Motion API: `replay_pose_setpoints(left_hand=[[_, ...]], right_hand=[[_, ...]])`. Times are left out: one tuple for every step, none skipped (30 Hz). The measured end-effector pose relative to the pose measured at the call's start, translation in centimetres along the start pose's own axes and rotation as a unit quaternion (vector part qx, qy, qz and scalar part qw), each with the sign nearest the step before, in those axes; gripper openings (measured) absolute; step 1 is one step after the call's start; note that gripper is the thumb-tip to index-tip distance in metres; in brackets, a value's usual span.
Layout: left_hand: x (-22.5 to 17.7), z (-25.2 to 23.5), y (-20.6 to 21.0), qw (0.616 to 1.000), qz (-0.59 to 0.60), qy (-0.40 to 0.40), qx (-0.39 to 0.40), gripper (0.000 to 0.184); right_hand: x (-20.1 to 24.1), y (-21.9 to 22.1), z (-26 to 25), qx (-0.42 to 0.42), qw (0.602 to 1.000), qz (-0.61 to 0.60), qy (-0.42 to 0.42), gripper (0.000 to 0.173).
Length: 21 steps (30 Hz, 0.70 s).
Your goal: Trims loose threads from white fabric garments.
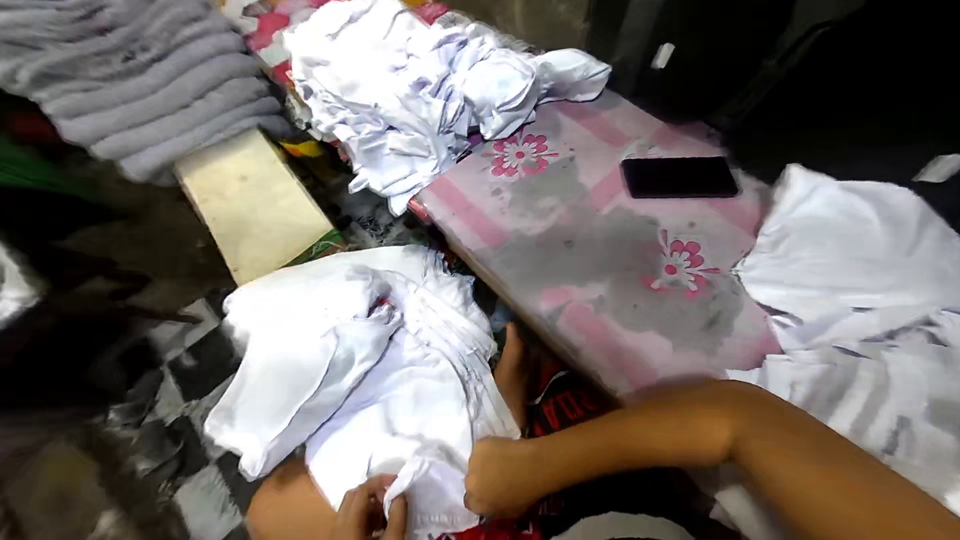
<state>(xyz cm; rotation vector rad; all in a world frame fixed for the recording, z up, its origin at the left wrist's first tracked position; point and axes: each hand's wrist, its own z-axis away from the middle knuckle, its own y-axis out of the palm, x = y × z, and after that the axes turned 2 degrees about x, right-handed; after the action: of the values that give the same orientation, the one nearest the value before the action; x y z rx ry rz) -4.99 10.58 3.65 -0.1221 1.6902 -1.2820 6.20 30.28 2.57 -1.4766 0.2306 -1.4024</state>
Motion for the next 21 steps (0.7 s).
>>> replay_pose_setpoints(left_hand=[[0.0,-0.1,-0.4,0.999,0.008,-0.018,-0.038,0.024],[-0.1,-0.2,-0.7,0.997,0.01,-0.036,-0.069,0.024],[-0.3,-0.3,-1.1,0.995,0.012,-0.051,-0.089,0.023],[-0.3,-0.4,-1.4,0.993,0.007,-0.062,-0.1,0.023],[-0.2,-0.3,-1.5,0.992,-0.006,-0.07,-0.103,0.022],[-0.3,-0.3,-1.5,0.992,-0.025,-0.074,-0.102,0.021],[-0.5,-0.2,-1.6,0.992,-0.04,-0.076,-0.089,0.02],[-0.6,-0.1,-1.7,0.994,-0.043,-0.071,-0.069,0.019],[-0.4,0.0,-1.8,0.997,-0.033,-0.062,-0.043,0.02],[-0.1,0.2,-1.9,0.999,-0.014,-0.048,-0.017,0.021],[0.2,0.4,-2.0,0.999,0.014,-0.034,0.009,0.023],[0.5,0.6,-2.0,0.998,0.042,-0.023,0.027,0.028],[0.5,0.8,-2.0,0.997,0.063,-0.014,0.037,0.031],[0.5,0.9,-2.0,0.997,0.069,-0.005,0.041,0.032],[0.4,1.0,-1.9,0.997,0.063,0.0,0.041,0.03],[0.4,0.9,-1.8,0.998,0.047,0.002,0.037,0.028],[0.3,0.8,-1.7,0.999,0.024,-0.001,0.032,0.024],[0.2,0.6,-1.6,1.0,-0.006,-0.009,0.02,0.02],[0.1,0.4,-1.4,0.999,-0.039,-0.021,-0.001,0.016],[0.0,0.3,-1.4,0.997,-0.06,-0.036,-0.028,0.014],[0.1,0.3,-1.5,0.995,-0.062,-0.052,-0.055,0.014]], right_hand=[[-0.1,0.4,0.3,-0.013,1.0,0.002,-0.006,0.013],[-0.2,0.6,0.7,-0.026,1.0,0.006,-0.011,0.015],[-0.2,0.3,1.0,-0.029,1.0,0.01,-0.007,0.016],[-0.1,-0.5,1.3,-0.009,1.0,0.01,0.005,0.016],[-0.1,-1.6,1.5,0.022,1.0,0.007,0.02,0.017],[-0.1,-2.6,1.6,0.035,0.999,0.011,0.03,0.017],[-0.2,-3.4,1.7,0.032,0.999,0.021,0.034,0.017],[-0.3,-3.8,1.8,0.013,0.999,0.041,0.028,0.015],[-0.5,-4.2,1.8,-0.013,0.998,0.065,0.013,0.013],[-0.5,-4.6,1.9,-0.031,0.996,0.086,-0.002,0.011],[-0.4,-5.1,2.1,-0.035,0.994,0.098,-0.011,0.009],[-0.2,-5.6,2.3,-0.047,0.992,0.113,-0.021,0.008],[-0.1,-5.9,2.5,-0.063,0.989,0.126,-0.032,0.007],[0.0,-6.1,2.7,-0.088,0.985,0.139,-0.047,0.006],[0.2,-6.3,2.9,-0.106,0.981,0.151,-0.06,0.007],[0.4,-6.4,3.1,-0.119,0.977,0.16,-0.074,0.007],[0.6,-6.6,3.3,-0.127,0.974,0.165,-0.086,0.008],[0.9,-6.8,3.5,-0.126,0.973,0.171,-0.094,0.01],[1.1,-6.9,3.7,-0.122,0.972,0.178,-0.096,0.01],[1.4,-7.1,4.0,-0.116,0.971,0.186,-0.094,0.011],[1.5,-7.2,4.2,-0.114,0.97,0.195,-0.087,0.01]])
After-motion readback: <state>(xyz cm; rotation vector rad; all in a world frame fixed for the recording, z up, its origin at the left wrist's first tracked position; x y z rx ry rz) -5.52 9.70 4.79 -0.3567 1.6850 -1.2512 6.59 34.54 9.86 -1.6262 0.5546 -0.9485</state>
